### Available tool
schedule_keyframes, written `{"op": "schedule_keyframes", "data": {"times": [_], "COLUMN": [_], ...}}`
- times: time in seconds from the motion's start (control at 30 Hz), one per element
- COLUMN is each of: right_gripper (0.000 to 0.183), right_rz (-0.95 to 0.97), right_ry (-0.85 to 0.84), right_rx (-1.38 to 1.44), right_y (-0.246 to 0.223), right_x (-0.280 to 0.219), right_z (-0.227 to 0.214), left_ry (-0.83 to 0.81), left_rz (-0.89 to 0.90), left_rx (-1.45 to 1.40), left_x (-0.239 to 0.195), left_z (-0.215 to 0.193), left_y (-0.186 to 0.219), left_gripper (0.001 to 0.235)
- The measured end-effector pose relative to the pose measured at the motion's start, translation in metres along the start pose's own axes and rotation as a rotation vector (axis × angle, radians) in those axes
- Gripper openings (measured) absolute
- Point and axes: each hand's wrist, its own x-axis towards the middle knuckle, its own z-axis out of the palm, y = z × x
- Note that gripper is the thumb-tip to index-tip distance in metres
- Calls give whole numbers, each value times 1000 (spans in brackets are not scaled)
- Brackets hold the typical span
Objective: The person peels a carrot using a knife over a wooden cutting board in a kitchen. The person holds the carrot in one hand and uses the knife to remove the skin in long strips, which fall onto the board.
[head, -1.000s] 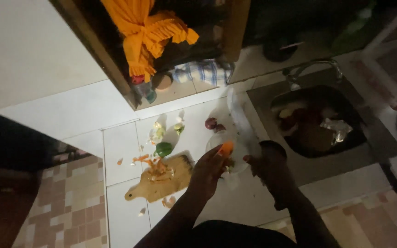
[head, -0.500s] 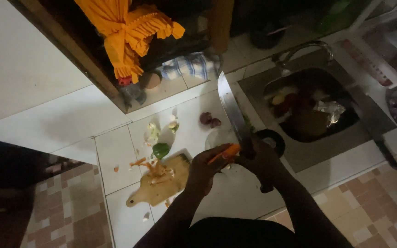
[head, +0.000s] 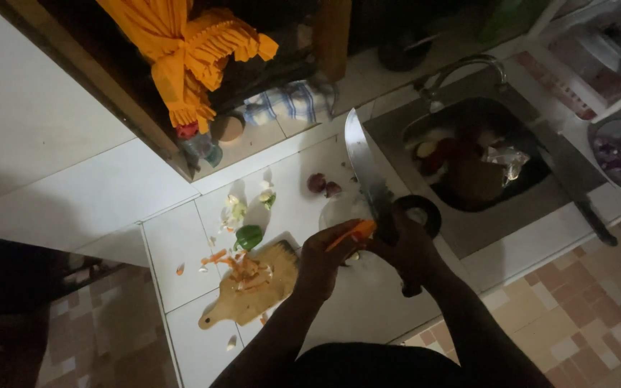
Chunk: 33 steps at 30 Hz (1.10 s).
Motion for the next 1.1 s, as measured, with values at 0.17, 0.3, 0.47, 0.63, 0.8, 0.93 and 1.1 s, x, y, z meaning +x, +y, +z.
{"op": "schedule_keyframes", "data": {"times": [0.17, 0.3, 0.47, 0.63, 0.8, 0.93, 1.1], "right_gripper": [57, 59, 52, 41, 31, 26, 28], "right_rz": [-127, -111, -36, 9, 78, 159, 68], "right_ry": [51, 48, -86, -76, -137, -259, -279], "right_rx": [-47, -27, 72, 66, 59, 9, -141], "right_y": [32, 29, -17, -21, -25, -28, -41], "right_x": [10, 6, -8, -17, -21, -17, -17], "right_z": [23, 24, 22, 31, 37, 34, 25], "left_ry": [-10, 22, 20, 13, 98, 165, 161], "left_rz": [14, -37, -43, 173, 2, 32, -48], "left_rx": [-91, -106, 12, 371, 10, -18, -123], "left_x": [-1, 0, -9, 14, 13, 16, 15], "left_z": [3, 6, 22, 0, 19, 20, 13], "left_y": [0, 0, 15, -37, -6, -14, -13], "left_gripper": [39, 42, 41, 34, 36, 43, 49]}}
